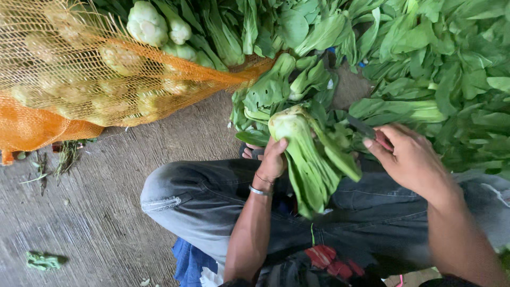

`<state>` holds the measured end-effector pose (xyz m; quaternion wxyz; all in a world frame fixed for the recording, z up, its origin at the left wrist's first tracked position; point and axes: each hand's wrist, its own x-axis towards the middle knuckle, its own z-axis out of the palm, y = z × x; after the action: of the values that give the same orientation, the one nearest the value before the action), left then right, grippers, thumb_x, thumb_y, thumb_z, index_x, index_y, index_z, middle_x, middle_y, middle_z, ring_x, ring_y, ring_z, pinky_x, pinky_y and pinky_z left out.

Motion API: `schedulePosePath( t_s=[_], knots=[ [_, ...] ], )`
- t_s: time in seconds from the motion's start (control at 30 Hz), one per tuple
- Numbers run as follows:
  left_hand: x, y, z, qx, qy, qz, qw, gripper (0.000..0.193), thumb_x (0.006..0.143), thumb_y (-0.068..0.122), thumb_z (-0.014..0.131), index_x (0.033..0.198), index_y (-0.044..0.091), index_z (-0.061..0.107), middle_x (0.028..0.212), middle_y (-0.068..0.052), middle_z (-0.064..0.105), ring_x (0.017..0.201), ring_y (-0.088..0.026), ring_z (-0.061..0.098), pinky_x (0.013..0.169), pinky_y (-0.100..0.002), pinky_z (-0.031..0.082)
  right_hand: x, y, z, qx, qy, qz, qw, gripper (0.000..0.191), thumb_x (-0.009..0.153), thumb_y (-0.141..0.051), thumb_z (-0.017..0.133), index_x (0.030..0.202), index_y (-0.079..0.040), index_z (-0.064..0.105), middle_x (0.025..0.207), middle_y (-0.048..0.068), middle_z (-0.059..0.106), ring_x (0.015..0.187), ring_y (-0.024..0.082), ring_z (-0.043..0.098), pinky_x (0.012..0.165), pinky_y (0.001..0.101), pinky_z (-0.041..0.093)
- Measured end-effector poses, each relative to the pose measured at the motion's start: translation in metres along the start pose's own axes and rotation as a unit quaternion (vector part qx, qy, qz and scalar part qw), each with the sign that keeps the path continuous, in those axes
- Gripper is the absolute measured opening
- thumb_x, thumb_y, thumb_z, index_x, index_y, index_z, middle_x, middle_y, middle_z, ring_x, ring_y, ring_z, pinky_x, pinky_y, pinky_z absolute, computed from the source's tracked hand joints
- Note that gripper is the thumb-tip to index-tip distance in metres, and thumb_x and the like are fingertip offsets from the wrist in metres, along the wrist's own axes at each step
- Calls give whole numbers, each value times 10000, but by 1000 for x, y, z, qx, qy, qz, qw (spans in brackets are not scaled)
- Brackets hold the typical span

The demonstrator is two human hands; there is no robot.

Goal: The person sits on the floor among piles of leafy green vegetables and uses a small knife to trim the root ends off bok choy heads one at a time, placing trimmed heads aside and discarding cut root pieces on the floor.

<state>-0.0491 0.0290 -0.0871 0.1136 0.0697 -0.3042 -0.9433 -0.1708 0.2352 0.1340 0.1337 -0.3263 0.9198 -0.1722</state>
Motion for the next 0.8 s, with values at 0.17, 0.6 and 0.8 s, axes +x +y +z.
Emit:
schedulePosePath(
  t_s=[0.17, 0.6, 0.8],
  knots=[
    [-3, 3, 6, 70, -41, 24, 996, 987, 781, 389, 908, 1533, -14, 414, 1421, -83, 582, 1317, -192, 561, 1154, -354, 446, 2, -17, 8, 126, 12, -31, 991, 304, 986, -278, 692, 1210, -73, 677, 917, 57, 704, 648, 156, 577, 611, 305, 467],
    [-3, 58, 51, 312, -134, -3, 941, 762, 723, 158, 864, 1414, 21, 571, 1234, -63, 695, 1129, -148, 635, 1048, -323, 513, 27, -50, 6, 84, -62, -89, 990, 429, 812, -315, 821, 1126, -43, 715, 695, 67, 633, 566, 155, 568, 541, 331, 463],
    [-2, 36, 33, 224, -221, -66, 947, 658, 807, 255, 818, 1374, -18, 628, 1206, -79, 699, 1145, -180, 629, 1057, -334, 509, 42, -33, 4, 30, -104, -211, 972, 281, 840, -224, 736, 1039, -26, 721, 816, 75, 706, 609, 159, 641, 563, 317, 499]
  ],
)
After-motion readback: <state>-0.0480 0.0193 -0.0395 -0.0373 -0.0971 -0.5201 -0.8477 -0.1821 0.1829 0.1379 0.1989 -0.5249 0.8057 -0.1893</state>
